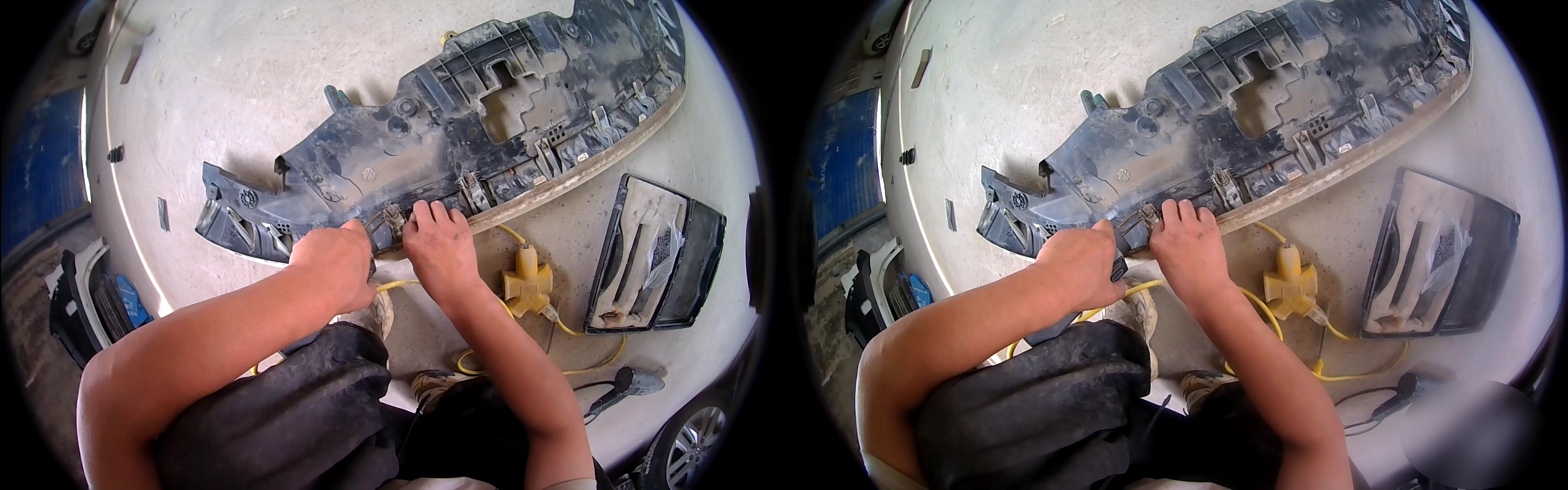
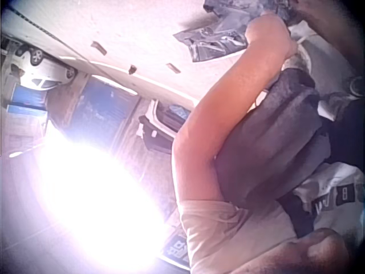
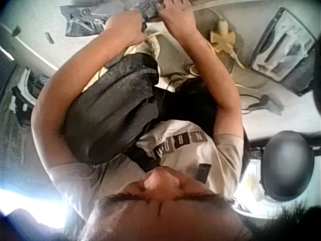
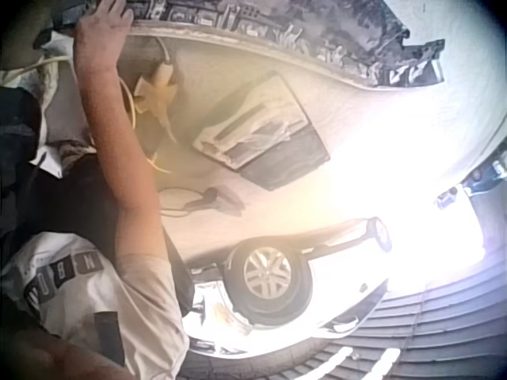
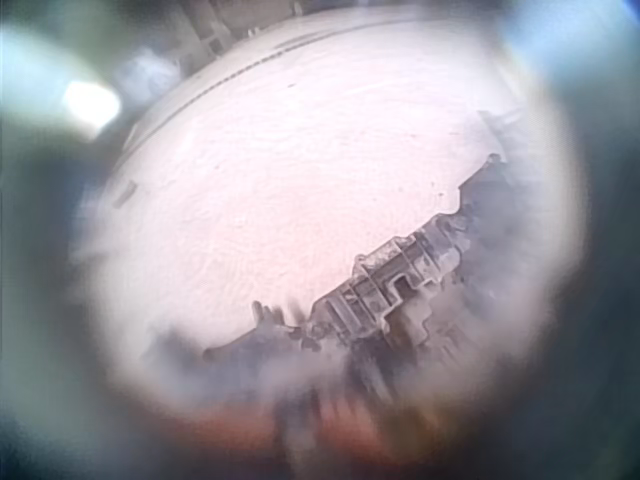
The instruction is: The person uses a power drill to remove screws from a detached car bumper lying on the floor. They then use a plastic pry tool to detach a small plastic component from the bumper's interior. The person continues to remove screws and pry off parts from the bumper throughout the clip.
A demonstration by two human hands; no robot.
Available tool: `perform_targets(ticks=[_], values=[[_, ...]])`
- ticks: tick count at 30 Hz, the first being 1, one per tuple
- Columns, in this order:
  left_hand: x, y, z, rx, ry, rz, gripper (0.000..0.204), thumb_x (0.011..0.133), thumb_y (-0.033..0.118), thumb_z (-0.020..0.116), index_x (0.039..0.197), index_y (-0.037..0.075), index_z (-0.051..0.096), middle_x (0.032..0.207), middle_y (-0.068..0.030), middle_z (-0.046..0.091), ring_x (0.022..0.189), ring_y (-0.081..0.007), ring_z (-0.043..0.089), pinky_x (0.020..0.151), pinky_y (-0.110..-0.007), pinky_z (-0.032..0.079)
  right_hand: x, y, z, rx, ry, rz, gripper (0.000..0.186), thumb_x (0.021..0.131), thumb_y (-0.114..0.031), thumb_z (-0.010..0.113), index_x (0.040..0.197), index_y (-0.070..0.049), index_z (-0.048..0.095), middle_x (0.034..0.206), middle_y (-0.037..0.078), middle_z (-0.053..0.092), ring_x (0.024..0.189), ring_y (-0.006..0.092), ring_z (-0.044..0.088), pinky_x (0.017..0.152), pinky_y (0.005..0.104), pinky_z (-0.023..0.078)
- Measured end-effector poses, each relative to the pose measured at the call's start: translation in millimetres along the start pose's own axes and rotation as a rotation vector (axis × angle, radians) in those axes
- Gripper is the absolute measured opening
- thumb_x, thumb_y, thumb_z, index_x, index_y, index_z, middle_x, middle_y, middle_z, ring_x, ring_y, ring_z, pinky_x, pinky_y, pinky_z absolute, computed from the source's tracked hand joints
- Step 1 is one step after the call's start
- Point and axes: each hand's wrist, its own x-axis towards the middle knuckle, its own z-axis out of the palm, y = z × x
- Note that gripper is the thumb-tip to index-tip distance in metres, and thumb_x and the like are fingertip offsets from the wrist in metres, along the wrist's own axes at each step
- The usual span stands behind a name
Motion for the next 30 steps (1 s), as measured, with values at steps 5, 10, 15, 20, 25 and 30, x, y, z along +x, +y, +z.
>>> perform_targets(ticks=[5,10,15,20,25,30], values=[[0.7,0.5,-0.6,0.003,-0.002,0.0,0.063,0.078,0.041,0.076,0.104,-0.013,0.058,0.091,-0.0238,0.072,0.085,-0.0366,0.074,0.076,-0.041,0.06,0.5,-0.7,-0.2,0.006,-0.003,0.006,0.003,0.078,-0.01,0.063,0.078,-0.009,0.067,0.092,0.005,0.056,0.094,0.0212,0.057,0.077,0.0348,0.045],[1.5,0.8,-0.7,0.003,-0.008,-0.004,0.062,0.078,0.042,0.076,0.104,-0.012,0.058,0.092,-0.0236,0.072,0.086,-0.0366,0.074,0.077,-0.041,0.06,0.4,-0.9,-1.1,-0.003,0.012,0.005,0.004,0.078,-0.011,0.064,0.077,-0.01,0.067,0.091,0.004,0.056,0.094,0.0207,0.057,0.076,0.0344,0.045],[1.8,2.3,-1.5,0.003,-0.005,-0.012,0.061,0.078,0.041,0.076,0.103,-0.012,0.059,0.092,-0.0235,0.072,0.086,-0.0361,0.074,0.078,-0.041,0.06,0.6,-0.4,-1.5,0.004,-0.005,0.004,0.003,0.078,-0.009,0.064,0.079,-0.008,0.066,0.092,0.005,0.055,0.093,0.0215,0.056,0.076,0.0347,0.045],[0.8,0.9,-2.5,-0.014,-0.007,-0.002,0.06,0.078,0.04,0.075,0.103,-0.012,0.058,0.092,-0.0233,0.072,0.085,-0.0361,0.074,0.077,-0.041,0.06,0.6,-0.2,-0.2,0.031,-0.021,0.007,0.003,0.077,-0.008,0.063,0.079,-0.008,0.066,0.093,0.006,0.055,0.094,0.022,0.056,0.076,0.0351,0.046],[0.2,1.2,-3.3,0.004,-0.005,0.008,0.06,0.078,0.04,0.075,0.103,-0.012,0.058,0.09,-0.0235,0.072,0.084,-0.0364,0.074,0.076,-0.041,0.06,0.5,-0.8,-0.1,0.028,-0.011,0.004,0.003,0.077,-0.009,0.064,0.079,-0.008,0.066,0.093,0.006,0.055,0.094,0.0221,0.057,0.076,0.0351,0.046],[0.8,0.4,-4.5,0.005,-0.012,0.011,0.061,0.077,0.041,0.075,0.103,-0.012,0.058,0.089,-0.0237,0.072,0.085,-0.0366,0.074,0.077,-0.041,0.06,0.3,-1.1,-0.9,0.023,-0.02,0.014,0.003,0.077,-0.009,0.064,0.079,-0.008,0.066,0.093,0.006,0.055,0.094,0.0219,0.057,0.077,0.0353,0.046]])
